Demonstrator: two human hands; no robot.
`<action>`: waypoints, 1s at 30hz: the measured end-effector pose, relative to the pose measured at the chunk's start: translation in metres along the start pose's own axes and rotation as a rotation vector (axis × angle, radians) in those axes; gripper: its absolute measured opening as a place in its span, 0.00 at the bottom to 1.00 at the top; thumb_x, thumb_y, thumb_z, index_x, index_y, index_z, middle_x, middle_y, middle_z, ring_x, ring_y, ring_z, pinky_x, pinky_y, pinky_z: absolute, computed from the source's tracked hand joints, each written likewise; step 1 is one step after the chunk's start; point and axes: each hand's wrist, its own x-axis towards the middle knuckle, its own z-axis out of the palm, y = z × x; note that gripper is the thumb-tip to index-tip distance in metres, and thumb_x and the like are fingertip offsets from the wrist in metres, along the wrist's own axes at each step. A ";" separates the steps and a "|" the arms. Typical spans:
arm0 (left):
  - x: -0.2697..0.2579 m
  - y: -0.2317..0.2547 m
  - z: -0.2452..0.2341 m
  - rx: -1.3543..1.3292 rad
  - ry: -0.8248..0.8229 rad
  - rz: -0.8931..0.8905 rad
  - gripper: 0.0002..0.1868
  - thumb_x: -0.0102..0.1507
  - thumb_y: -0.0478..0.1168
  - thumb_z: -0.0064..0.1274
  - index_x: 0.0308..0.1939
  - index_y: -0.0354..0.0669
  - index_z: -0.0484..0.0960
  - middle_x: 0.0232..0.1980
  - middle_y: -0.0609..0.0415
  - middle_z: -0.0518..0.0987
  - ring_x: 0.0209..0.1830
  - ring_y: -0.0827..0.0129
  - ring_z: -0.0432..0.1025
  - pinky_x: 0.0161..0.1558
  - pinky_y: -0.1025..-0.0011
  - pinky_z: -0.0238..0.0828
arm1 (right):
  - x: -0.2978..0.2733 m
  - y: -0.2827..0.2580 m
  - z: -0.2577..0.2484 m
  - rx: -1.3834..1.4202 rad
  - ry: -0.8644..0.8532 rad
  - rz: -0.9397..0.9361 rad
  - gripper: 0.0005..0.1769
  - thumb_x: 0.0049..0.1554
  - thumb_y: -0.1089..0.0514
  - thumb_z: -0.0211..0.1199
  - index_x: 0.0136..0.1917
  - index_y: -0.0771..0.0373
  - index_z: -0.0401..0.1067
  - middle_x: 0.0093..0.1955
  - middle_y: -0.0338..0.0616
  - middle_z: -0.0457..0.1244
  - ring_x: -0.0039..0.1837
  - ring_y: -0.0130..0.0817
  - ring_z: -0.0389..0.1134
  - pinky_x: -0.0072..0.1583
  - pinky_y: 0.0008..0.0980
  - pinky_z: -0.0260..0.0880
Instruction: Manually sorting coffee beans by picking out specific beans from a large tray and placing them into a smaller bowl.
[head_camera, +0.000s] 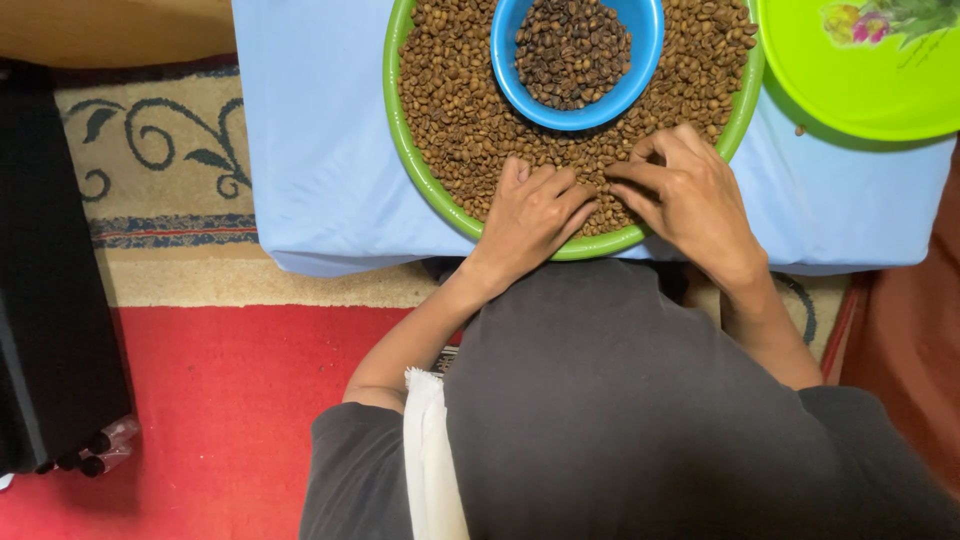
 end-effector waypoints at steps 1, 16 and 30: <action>0.001 0.000 0.001 -0.001 0.000 0.002 0.06 0.66 0.46 0.56 0.41 0.52 0.81 0.31 0.62 0.69 0.33 0.67 0.69 0.42 0.64 0.52 | 0.000 0.001 0.003 -0.001 0.001 0.002 0.07 0.61 0.53 0.71 0.52 0.55 0.82 0.50 0.42 0.64 0.56 0.44 0.63 0.56 0.43 0.66; 0.013 0.006 0.012 0.010 0.064 0.020 0.05 0.67 0.43 0.54 0.40 0.49 0.83 0.28 0.59 0.69 0.30 0.65 0.69 0.40 0.65 0.52 | 0.005 -0.004 -0.003 -0.119 -0.030 0.057 0.06 0.63 0.53 0.68 0.52 0.52 0.83 0.49 0.39 0.63 0.53 0.37 0.62 0.53 0.38 0.66; 0.015 0.003 0.016 0.050 0.078 0.021 0.05 0.64 0.42 0.56 0.33 0.50 0.82 0.27 0.59 0.71 0.29 0.65 0.69 0.39 0.64 0.52 | 0.011 -0.007 -0.001 -0.152 -0.037 0.035 0.06 0.61 0.54 0.69 0.49 0.55 0.83 0.48 0.40 0.62 0.53 0.38 0.61 0.52 0.39 0.64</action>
